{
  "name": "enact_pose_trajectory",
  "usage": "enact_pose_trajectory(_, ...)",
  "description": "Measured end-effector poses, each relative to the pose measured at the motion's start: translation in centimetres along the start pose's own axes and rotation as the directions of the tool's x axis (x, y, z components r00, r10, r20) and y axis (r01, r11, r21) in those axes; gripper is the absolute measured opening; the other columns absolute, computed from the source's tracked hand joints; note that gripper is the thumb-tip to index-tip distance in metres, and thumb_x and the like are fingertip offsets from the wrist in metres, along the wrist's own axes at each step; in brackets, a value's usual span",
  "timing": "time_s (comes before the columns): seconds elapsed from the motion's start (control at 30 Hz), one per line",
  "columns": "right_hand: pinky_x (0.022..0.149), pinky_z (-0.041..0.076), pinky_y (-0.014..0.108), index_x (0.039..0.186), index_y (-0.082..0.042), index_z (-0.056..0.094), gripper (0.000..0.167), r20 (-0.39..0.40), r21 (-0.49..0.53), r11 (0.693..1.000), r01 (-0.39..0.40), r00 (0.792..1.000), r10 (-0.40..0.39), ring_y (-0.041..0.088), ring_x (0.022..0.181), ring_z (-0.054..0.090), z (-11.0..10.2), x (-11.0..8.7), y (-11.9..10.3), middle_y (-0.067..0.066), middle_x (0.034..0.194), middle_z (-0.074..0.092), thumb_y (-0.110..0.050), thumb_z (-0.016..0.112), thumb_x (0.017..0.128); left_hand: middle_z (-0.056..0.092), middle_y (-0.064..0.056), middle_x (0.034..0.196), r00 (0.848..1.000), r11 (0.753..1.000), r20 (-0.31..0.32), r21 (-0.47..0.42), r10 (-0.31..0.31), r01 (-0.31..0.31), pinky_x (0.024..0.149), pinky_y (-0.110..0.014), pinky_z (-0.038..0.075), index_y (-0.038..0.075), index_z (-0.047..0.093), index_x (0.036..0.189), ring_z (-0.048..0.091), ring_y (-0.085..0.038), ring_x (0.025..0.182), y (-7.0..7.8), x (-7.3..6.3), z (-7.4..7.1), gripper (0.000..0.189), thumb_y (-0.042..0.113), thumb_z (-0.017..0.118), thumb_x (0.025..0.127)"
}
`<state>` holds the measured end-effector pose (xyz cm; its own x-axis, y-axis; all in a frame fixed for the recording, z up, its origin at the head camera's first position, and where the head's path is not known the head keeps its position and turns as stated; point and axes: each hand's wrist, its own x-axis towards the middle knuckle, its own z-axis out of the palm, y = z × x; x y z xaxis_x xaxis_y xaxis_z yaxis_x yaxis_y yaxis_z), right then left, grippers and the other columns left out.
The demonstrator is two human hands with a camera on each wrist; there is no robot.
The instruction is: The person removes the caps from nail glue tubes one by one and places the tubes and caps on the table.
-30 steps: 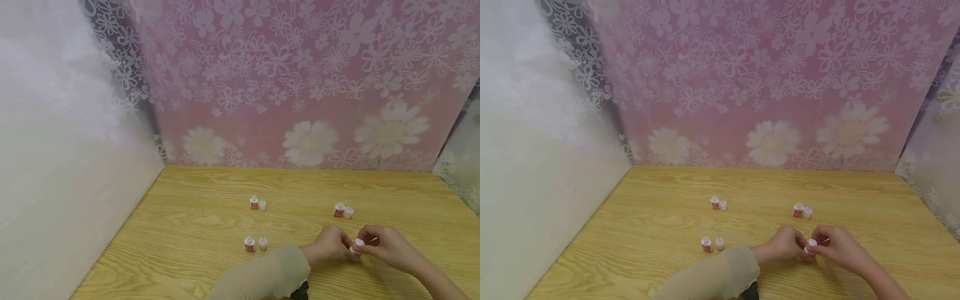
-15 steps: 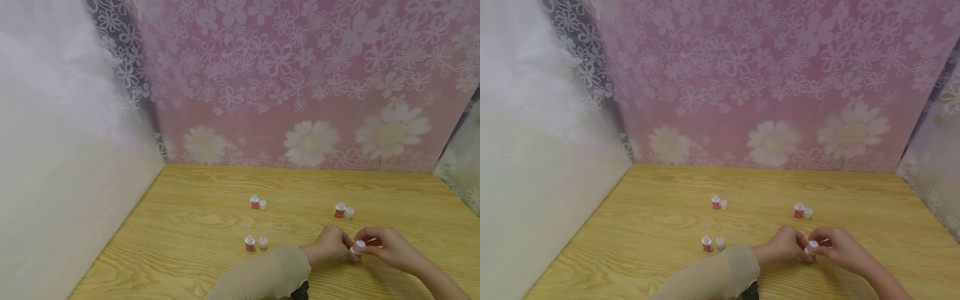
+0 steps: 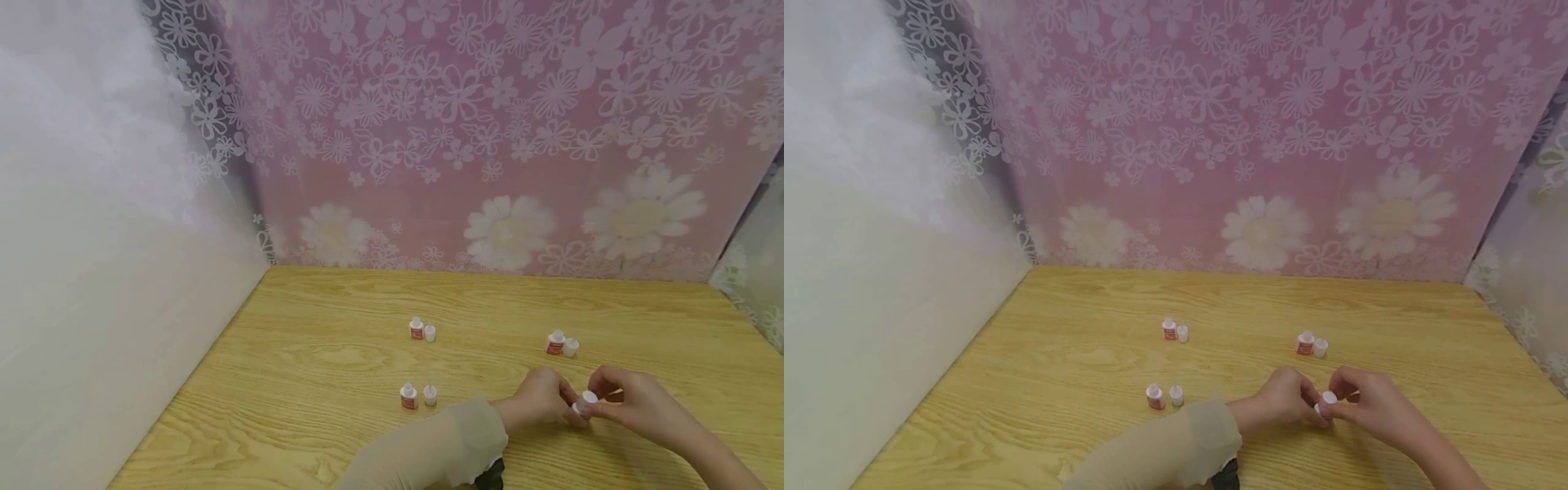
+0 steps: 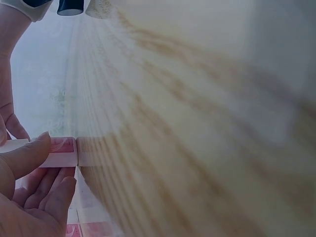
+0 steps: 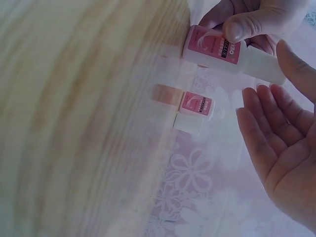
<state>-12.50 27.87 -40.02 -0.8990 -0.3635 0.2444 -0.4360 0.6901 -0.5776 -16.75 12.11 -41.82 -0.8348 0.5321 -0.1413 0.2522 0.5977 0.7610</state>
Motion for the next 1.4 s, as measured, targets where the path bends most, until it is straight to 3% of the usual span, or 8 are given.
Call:
enact_pose_trajectory(0.27, 0.058, 0.047, 0.023, 0.080, -0.016, 0.057, 0.013, 0.017, 0.036, 0.999, 0.021, 1.000, -0.021, 0.000, 0.071, 0.054, 0.0, 0.1, 0.0, -0.012, 0.076, 0.057, -0.016, 0.069, 0.076, 0.051, 0.015, 0.049, 1.000, 1.000, -0.007, 0.007, -0.004, 0.004, 0.044, -0.015, 0.036, 0.012, 0.068, 0.062, 0.042, 0.002, 0.048, 0.0, 0.0, 0.1, 0.013, 0.017, 0.081, 0.062)
enact_pose_trajectory(0.57, 0.059, 0.048, 0.024, 0.089, -0.009, 0.060, 0.015, 0.044, 0.100, 0.986, 0.133, 0.989, -0.138, 0.002, 0.078, 0.056, 0.0, 0.1, 0.7, -0.003, 0.085, 0.060, -0.005, 0.067, 0.076, 0.055, 0.014, 0.053, 1.000, 0.999, -0.001, -0.018, -0.028, 0.028, 0.047, -0.015, 0.038, 0.011, 0.070, 0.065, 0.045, 0.001, 0.051, 0.1, 0.0, 0.1, 0.012, 0.015, 0.081, 0.062)
enact_pose_trajectory(0.8, 0.064, 0.047, 0.020, 0.095, -0.004, 0.059, 0.019, 0.066, 0.143, 0.974, 0.176, 0.980, -0.187, 0.002, 0.085, 0.056, -0.2, 0.0, 0.8, 0.003, 0.090, 0.061, 0.001, 0.065, 0.077, 0.058, 0.013, 0.056, 0.999, 0.999, 0.008, -0.025, -0.032, 0.033, 0.048, -0.015, 0.038, 0.011, 0.071, 0.068, 0.047, 0.002, 0.053, 0.1, 0.0, 0.2, 0.011, 0.015, 0.080, 0.063)
enact_pose_trajectory(0.97, 0.064, 0.048, 0.026, 0.093, -0.007, 0.058, 0.020, 0.044, 0.030, 0.998, 0.062, 0.997, -0.063, 0.000, 0.083, 0.055, -0.1, 0.0, 0.1, 0.000, 0.087, 0.061, -0.012, 0.069, 0.076, 0.056, 0.013, 0.055, 0.999, 0.999, 0.008, -0.031, -0.041, 0.041, 0.046, -0.016, 0.038, 0.011, 0.070, 0.066, 0.046, 0.001, 0.052, 0.2, -0.1, 0.1, 0.011, 0.015, 0.080, 0.063)
enact_pose_trajectory(1.13, 0.060, 0.047, 0.028, 0.084, -0.011, 0.053, 0.024, 0.016, -0.046, 0.997, -0.055, 0.998, 0.056, -0.001, 0.072, 0.051, 0.0, 0.1, -0.5, -0.010, 0.078, 0.055, -0.021, 0.072, 0.073, 0.054, 0.014, 0.052, 0.999, 0.999, 0.001, -0.030, -0.034, 0.034, 0.046, -0.015, 0.037, 0.012, 0.069, 0.064, 0.044, 0.001, 0.050, 0.2, -0.1, 0.1, 0.012, 0.015, 0.081, 0.062)
enact_pose_trajectory(1.4, 0.056, 0.045, 0.022, 0.079, -0.013, 0.052, 0.021, 0.000, -0.018, 1.000, -0.018, 1.000, 0.018, -0.001, 0.065, 0.050, 0.1, 0.0, -0.3, -0.015, 0.071, 0.052, -0.016, 0.072, 0.074, 0.054, 0.015, 0.052, 1.000, 1.000, -0.004, -0.012, -0.003, 0.003, 0.047, -0.014, 0.037, 0.012, 0.070, 0.065, 0.044, 0.002, 0.052, -0.1, 0.1, 0.3, 0.012, 0.016, 0.081, 0.063)
